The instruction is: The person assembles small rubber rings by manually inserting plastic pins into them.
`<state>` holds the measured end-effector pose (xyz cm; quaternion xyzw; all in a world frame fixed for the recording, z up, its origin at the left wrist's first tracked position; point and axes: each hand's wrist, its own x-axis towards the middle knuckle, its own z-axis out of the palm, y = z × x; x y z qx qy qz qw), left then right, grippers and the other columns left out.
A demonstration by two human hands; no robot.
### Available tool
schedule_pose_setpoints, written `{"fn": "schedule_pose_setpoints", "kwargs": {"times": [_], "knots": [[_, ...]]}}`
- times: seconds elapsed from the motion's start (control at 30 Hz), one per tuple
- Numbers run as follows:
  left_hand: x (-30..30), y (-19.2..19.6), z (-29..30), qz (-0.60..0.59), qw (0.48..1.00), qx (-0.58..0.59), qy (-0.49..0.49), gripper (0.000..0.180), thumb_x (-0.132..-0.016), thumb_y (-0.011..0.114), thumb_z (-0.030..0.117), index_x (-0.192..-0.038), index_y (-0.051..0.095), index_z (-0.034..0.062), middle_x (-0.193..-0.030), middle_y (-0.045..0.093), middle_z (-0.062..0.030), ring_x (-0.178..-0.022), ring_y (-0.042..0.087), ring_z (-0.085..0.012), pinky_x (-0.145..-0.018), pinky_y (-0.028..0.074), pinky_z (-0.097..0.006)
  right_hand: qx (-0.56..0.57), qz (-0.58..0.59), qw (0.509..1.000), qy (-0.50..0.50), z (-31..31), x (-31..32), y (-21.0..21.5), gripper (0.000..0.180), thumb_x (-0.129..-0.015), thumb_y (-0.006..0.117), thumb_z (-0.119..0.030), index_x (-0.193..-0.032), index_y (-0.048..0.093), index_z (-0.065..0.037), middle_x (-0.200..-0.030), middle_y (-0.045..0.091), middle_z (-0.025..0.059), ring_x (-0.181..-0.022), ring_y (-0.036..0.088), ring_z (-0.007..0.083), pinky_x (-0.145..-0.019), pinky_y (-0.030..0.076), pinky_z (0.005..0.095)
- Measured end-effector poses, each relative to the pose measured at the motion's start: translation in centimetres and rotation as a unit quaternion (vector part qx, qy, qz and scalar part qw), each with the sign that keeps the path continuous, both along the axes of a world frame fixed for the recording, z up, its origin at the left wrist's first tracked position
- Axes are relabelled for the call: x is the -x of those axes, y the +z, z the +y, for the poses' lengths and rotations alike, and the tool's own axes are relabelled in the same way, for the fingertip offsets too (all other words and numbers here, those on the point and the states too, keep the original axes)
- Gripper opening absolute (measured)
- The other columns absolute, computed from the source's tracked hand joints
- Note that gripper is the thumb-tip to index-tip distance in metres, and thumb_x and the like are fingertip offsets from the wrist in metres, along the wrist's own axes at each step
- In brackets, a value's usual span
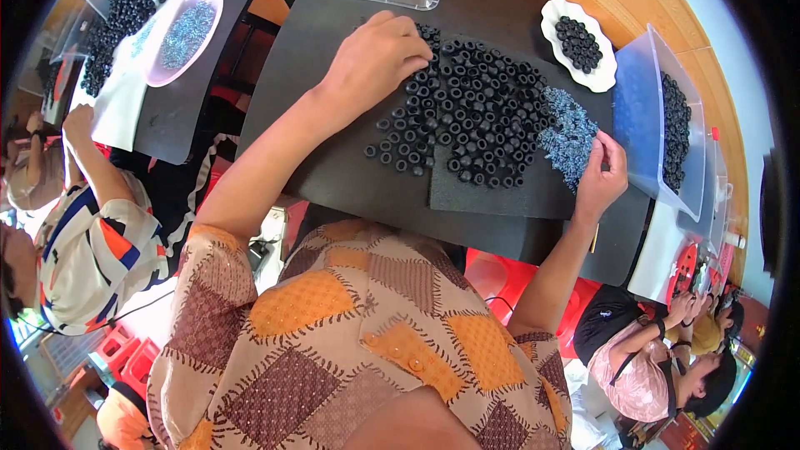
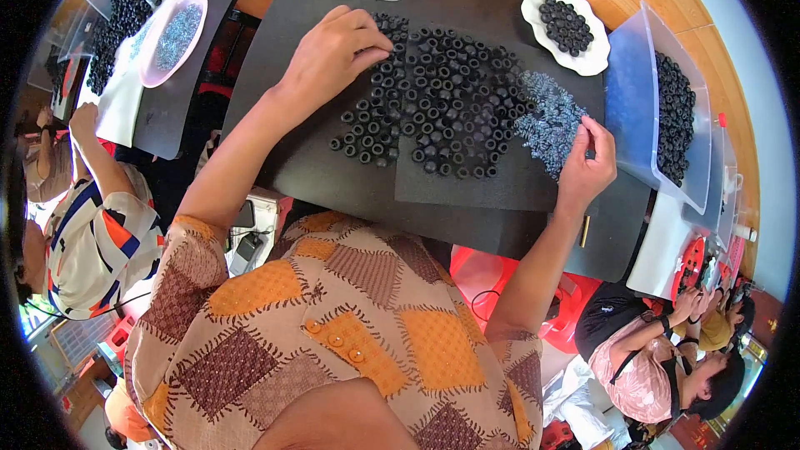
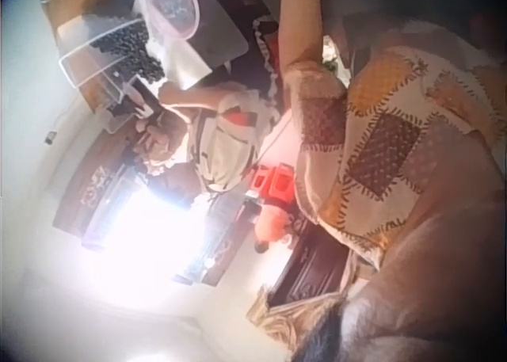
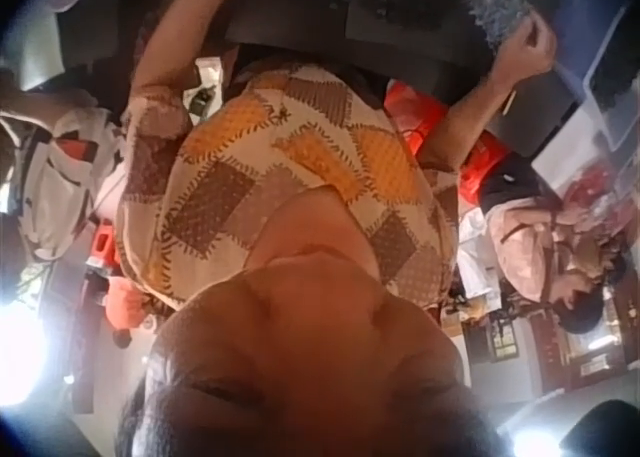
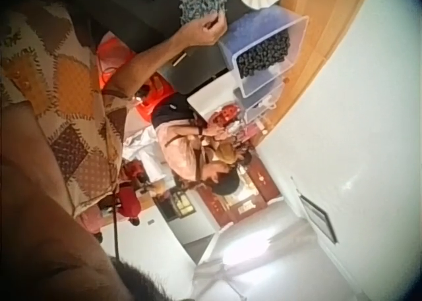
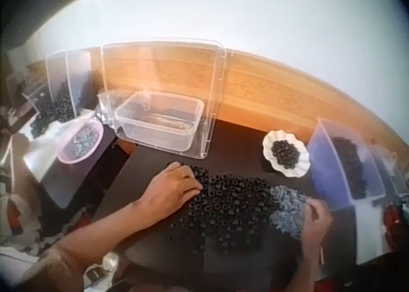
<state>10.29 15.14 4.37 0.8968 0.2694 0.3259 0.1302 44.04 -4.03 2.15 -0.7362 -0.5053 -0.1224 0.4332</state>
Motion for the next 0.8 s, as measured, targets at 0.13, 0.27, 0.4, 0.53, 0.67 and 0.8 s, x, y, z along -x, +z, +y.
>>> {"fn": "schedule_pose_setpoints", "kwargs": {"times": [0.13,0.27,0.4,0.53,0.67,0.8], "knots": [[-1.4,-1.0,1.0,0.043,0.999,0.002,-0.009,0.01,-0.08,0.073,0.012,-0.089,0.073,0.0075,-0.089,0.063,-0.0039,-0.088,0.058,-0.0252,-0.079,0.051,-0.037,0.007,0.005,1.0,-0.009,-0.3,-0.3,-0.4,0.013,-0.091,0.065,-0.005,-0.102,0.072,-0.003,-0.097,0.071,0.0068,-0.085,0.066,0.0144,-0.075,0.052,0.0276],[-1.1,-1.6,1.7,0.07,0.998,0.004,0.003,0.01,-0.08,0.073,0.012,-0.089,0.073,0.0079,-0.088,0.064,-0.0039,-0.088,0.059,-0.0255,-0.08,0.051,-0.037,0.011,0.011,1.0,0.002,0.0,0.3,-0.1,0.012,-0.088,0.065,-0.001,-0.098,0.071,-0.002,-0.094,0.07,0.0098,-0.082,0.067,0.02,-0.074,0.053,0.0308],[-0.9,-1.0,2.2,0.082,0.997,-0.004,0.011,0.01,-0.08,0.073,0.013,-0.089,0.073,0.0079,-0.088,0.064,-0.0041,-0.089,0.059,-0.0257,-0.081,0.051,-0.037,0.023,0.008,1.0,0.001,0.0,0.3,-0.1,0.011,-0.088,0.065,-0.001,-0.097,0.071,-0.002,-0.093,0.07,0.01,-0.082,0.067,0.0211,-0.074,0.053,0.031],[-1.4,-0.6,2.5,0.093,0.996,-0.015,0.004,0.012,-0.081,0.073,0.014,-0.092,0.073,0.0084,-0.089,0.064,-0.0043,-0.09,0.06,-0.026,-0.082,0.051,-0.038,0.014,0.006,1.0,-0.002,0.1,0.4,0.0,0.011,-0.088,0.065,-0.001,-0.097,0.071,-0.002,-0.093,0.07,0.01,-0.082,0.067,0.0214,-0.074,0.053,0.0313],[-2.0,-1.0,2.4,0.097,0.995,0.003,-0.008,0.014,-0.081,0.073,0.015,-0.094,0.074,0.0092,-0.09,0.064,-0.0045,-0.091,0.06,-0.0261,-0.083,0.051,-0.038,0.017,0.007,1.0,-0.002,0.1,0.2,-0.1,0.01,-0.088,0.066,-0.001,-0.096,0.07,-0.002,-0.092,0.07,0.0104,-0.082,0.067,0.0219,-0.074,0.053,0.0318],[-2.3,-0.9,2.1,0.105,0.994,0.002,-0.008,0.015,-0.08,0.073,0.015,-0.094,0.074,0.0092,-0.091,0.064,-0.0046,-0.092,0.06,-0.026,-0.084,0.051,-0.038,0.025,0.004,1.0,0.0,0.0,0.2,-0.4,0.01,-0.086,0.067,-0.001,-0.096,0.07,-0.003,-0.093,0.07,0.0104,-0.086,0.067,0.0243,-0.079,0.052,0.0334]]}}
